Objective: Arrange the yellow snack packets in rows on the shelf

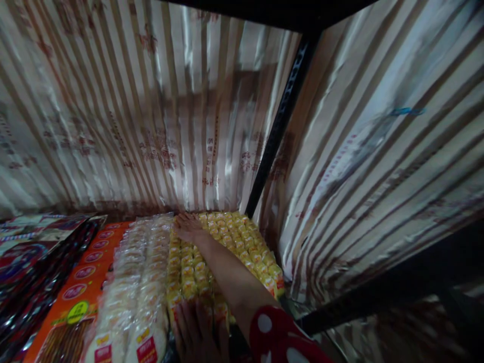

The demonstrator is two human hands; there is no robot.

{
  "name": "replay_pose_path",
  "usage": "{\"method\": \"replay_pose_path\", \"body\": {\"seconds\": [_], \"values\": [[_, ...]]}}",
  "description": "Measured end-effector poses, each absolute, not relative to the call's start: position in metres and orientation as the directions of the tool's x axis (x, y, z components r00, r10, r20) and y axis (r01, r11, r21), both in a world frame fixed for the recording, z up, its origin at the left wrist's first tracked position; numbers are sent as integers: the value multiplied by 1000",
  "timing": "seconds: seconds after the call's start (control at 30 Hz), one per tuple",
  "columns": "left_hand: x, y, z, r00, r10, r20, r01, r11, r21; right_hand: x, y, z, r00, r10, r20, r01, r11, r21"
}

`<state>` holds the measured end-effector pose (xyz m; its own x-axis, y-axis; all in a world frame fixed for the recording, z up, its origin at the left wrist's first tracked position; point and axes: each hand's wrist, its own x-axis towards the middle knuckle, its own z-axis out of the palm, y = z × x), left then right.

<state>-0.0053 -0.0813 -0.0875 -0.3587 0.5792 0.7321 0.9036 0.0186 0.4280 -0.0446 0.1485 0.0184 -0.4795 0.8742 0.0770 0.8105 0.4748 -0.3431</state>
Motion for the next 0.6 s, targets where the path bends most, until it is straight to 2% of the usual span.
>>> {"method": "replay_pose_path", "body": {"seconds": [0.23, 0.43, 0.6], "values": [[-6, -82, -86, -345, 564, 750, 906, -9, 423, -25, 153, -1, -300, 938, 173, 927, 329, -177], [-8, -79, -92, -333, 525, 783, 918, -10, 397, -23, 154, 1, -318, 945, 79, 914, 328, -238], [-8, -77, -93, -297, 513, 805, 936, -10, 352, 0, 159, 11, -186, 972, 142, 953, 214, -215]]}}
